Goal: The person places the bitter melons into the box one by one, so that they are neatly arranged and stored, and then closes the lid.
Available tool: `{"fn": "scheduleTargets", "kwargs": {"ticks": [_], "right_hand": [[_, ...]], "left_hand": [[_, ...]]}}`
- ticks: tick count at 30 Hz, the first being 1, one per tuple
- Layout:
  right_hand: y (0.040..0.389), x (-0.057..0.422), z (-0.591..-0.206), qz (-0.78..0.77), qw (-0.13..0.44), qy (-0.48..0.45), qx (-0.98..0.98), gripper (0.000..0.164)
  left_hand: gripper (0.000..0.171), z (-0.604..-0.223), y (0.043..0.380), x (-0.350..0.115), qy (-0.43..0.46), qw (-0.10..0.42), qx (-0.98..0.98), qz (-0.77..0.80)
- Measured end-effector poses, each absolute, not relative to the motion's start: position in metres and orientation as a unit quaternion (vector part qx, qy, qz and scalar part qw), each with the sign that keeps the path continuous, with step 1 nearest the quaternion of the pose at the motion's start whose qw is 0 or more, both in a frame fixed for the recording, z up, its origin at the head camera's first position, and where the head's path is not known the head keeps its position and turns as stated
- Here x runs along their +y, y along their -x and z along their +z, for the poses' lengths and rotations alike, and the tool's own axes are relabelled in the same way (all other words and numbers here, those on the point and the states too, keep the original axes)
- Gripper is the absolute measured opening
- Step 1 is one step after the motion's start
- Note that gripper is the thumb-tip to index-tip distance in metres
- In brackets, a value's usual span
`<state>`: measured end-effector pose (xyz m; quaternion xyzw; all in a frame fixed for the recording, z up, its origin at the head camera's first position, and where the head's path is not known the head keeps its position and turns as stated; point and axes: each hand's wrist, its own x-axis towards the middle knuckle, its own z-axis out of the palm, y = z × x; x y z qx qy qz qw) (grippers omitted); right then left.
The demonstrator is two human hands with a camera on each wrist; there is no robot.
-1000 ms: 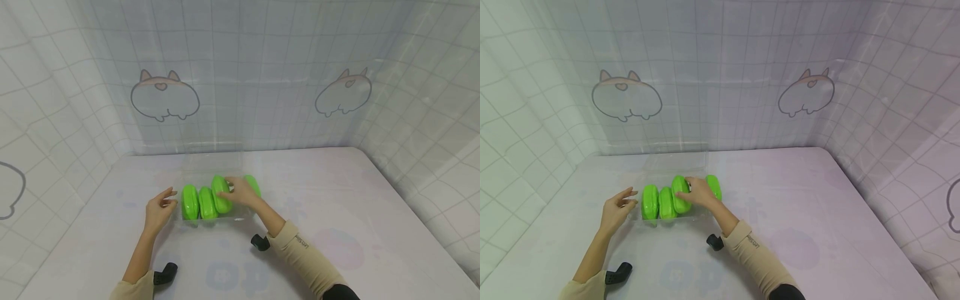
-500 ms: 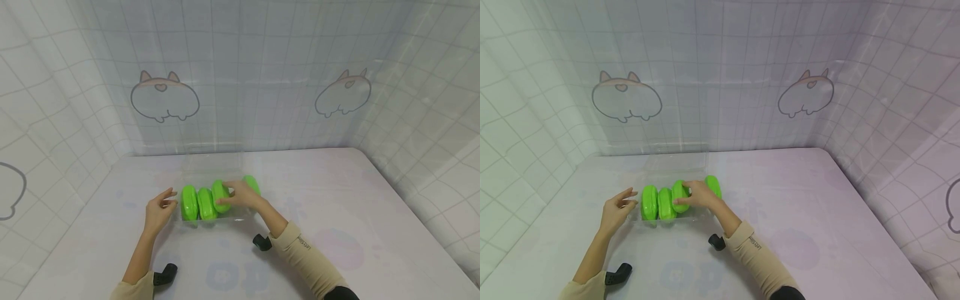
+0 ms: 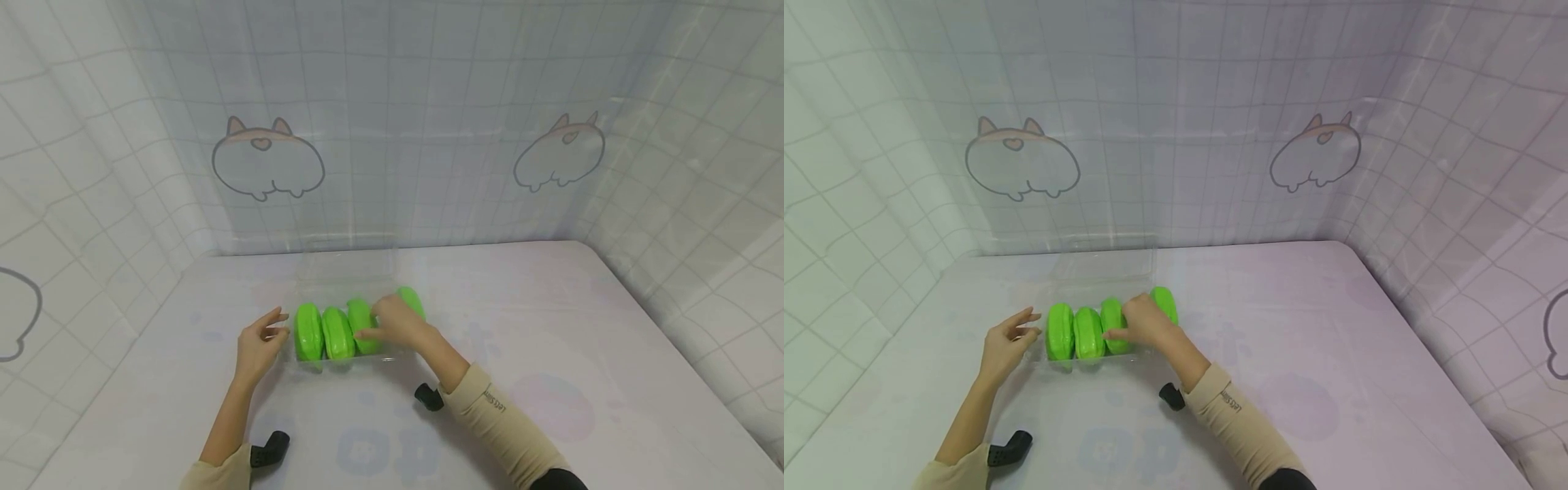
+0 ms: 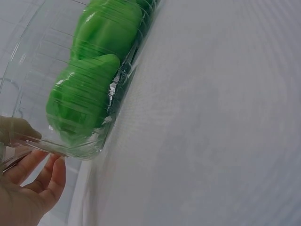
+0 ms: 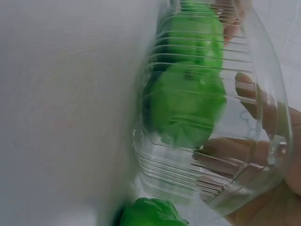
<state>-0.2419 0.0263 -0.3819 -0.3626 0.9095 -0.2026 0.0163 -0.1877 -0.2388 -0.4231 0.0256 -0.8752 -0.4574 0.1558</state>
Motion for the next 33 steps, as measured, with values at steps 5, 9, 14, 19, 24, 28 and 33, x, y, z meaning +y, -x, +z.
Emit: {"fn": "scheduleTargets", "kwargs": {"ticks": [5,9,14,19,24,28,33], "right_hand": [[0.241,0.027,-0.382,-0.153,-0.004,0.366,0.918,0.047],[0.241,0.029,-0.383,-0.182,-0.006,0.373,0.910,0.044],[0.242,0.035,-0.387,-0.277,0.002,0.336,0.900,0.039],[0.249,0.046,-0.390,-0.336,-0.062,0.275,0.899,0.046],[0.259,0.062,-0.391,-0.379,-0.096,0.232,0.891,0.044],[0.266,0.072,-0.395,-0.389,-0.081,0.213,0.893,0.047],[0.271,0.079,-0.403,-0.381,-0.069,0.213,0.897,0.051]], "left_hand": [[0.046,-0.423,0.189,-0.239,-0.026,0.156,-0.875,-0.458],[0.046,-0.424,0.188,-0.239,-0.029,0.154,-0.875,-0.458],[0.046,-0.425,0.189,-0.240,-0.030,0.156,-0.872,-0.463],[0.046,-0.426,0.189,-0.241,-0.030,0.158,-0.868,-0.469],[0.046,-0.425,0.189,-0.240,-0.029,0.156,-0.869,-0.468],[0.046,-0.425,0.188,-0.241,-0.024,0.156,-0.869,-0.468],[0.047,-0.426,0.188,-0.241,-0.023,0.158,-0.870,-0.467]]}}
